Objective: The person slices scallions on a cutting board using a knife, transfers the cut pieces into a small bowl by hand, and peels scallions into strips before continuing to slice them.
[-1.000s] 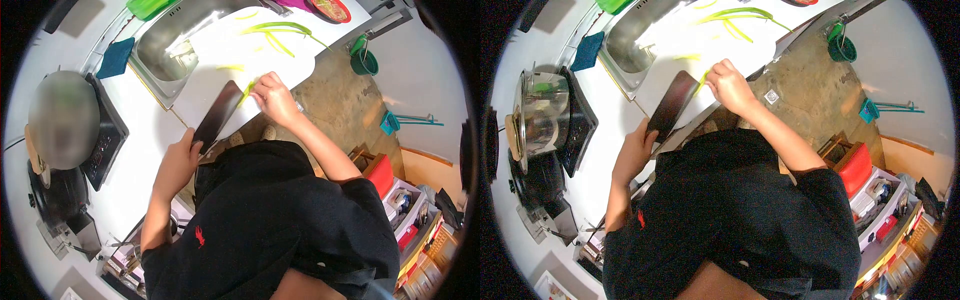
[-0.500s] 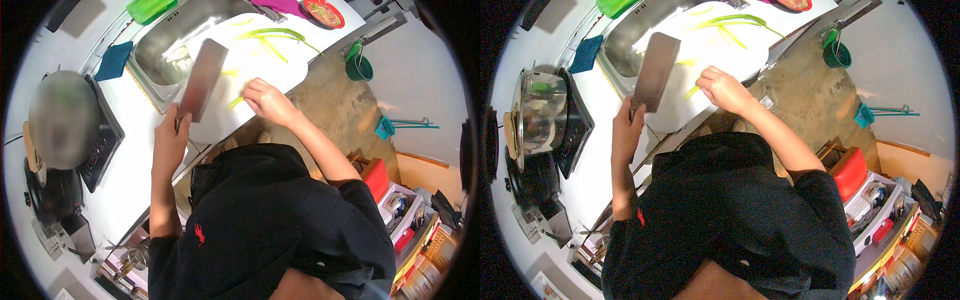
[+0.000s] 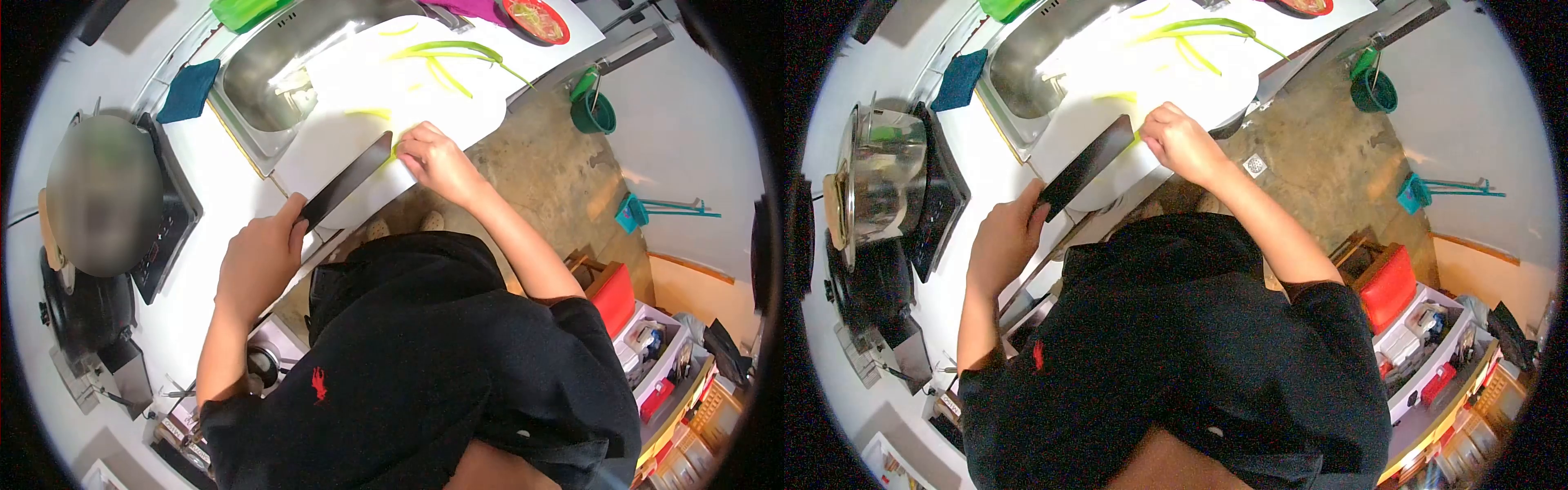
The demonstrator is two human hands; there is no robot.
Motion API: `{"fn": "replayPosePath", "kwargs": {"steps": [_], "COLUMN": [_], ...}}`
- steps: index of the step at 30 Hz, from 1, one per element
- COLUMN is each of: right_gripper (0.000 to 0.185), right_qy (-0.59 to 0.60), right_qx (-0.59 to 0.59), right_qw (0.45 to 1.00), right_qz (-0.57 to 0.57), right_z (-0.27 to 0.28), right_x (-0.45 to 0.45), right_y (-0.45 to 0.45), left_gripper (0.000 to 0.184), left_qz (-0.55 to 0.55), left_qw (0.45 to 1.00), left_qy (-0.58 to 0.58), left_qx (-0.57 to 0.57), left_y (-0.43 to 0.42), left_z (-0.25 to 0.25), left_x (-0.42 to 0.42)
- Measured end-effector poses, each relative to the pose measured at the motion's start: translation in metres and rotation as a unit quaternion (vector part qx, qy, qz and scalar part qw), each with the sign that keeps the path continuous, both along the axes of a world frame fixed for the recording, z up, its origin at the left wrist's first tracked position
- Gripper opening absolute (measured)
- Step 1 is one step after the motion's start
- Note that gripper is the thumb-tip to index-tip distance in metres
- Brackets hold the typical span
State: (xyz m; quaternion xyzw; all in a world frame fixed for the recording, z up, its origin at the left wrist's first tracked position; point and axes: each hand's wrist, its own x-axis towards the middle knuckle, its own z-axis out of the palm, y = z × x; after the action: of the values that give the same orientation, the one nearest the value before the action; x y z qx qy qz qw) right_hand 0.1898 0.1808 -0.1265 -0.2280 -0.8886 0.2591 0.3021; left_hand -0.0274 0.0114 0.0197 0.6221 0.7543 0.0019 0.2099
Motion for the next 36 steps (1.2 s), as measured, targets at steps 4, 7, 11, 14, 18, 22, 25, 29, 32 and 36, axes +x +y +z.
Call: {"fn": "replayPosePath", "kwargs": {"steps": [4, 7, 11, 14, 18, 22, 25, 29, 32, 36], "right_gripper": [0.007, 0.008, 0.008, 0.008, 0.008, 0.010, 0.014, 0.019, 0.017, 0.011], "right_qy": [-0.017, -0.024, -0.012, -0.017, -0.014, -0.040, -0.070, -0.122, -0.173, -0.196], "right_qx": [-0.008, -0.006, -0.005, -0.001, -0.005, -0.021, -0.005, -0.030, -0.059, -0.042], "right_qw": [1.000, 1.000, 1.000, 1.000, 1.000, 0.999, 0.997, 0.991, 0.981, 0.978], "right_qz": [-0.001, -0.005, -0.014, -0.018, -0.020, -0.012, 0.015, 0.051, 0.061, 0.052], "right_z": [0.000, 0.002, -0.001, -0.001, 0.000, 0.005, 0.009, 0.015, 0.019, 0.025], "right_x": [0.000, -0.001, -0.002, -0.001, -0.002, -0.002, -0.006, -0.013, -0.020, -0.025], "right_y": [0.001, 0.000, -0.001, -0.001, -0.001, 0.001, 0.004, 0.013, 0.016, 0.010], "left_gripper": [0.019, 0.023, 0.024, 0.024, 0.020, 0.021, 0.023, 0.031, 0.038, 0.031], "left_qz": [-0.019, -0.028, -0.048, -0.045, -0.015, 0.017, 0.068, 0.166, 0.201, 0.201], "left_qw": [0.999, 0.998, 0.995, 0.993, 0.988, 0.991, 0.995, 0.971, 0.948, 0.947], "left_qy": [0.031, 0.041, 0.045, 0.054, 0.081, 0.035, -0.050, -0.170, -0.241, -0.246], "left_qx": [-0.024, -0.040, -0.070, -0.098, -0.131, -0.126, -0.045, 0.031, 0.052, 0.049], "left_y": [0.013, 0.024, 0.032, 0.030, 0.019, 0.004, -0.003, -0.005, -0.009, -0.013], "left_z": [0.009, 0.017, 0.026, 0.035, 0.040, 0.044, 0.027, -0.006, -0.031, -0.045], "left_x": [0.008, 0.012, 0.008, 0.002, -0.002, -0.015, -0.025, -0.022, -0.014, -0.009]}}
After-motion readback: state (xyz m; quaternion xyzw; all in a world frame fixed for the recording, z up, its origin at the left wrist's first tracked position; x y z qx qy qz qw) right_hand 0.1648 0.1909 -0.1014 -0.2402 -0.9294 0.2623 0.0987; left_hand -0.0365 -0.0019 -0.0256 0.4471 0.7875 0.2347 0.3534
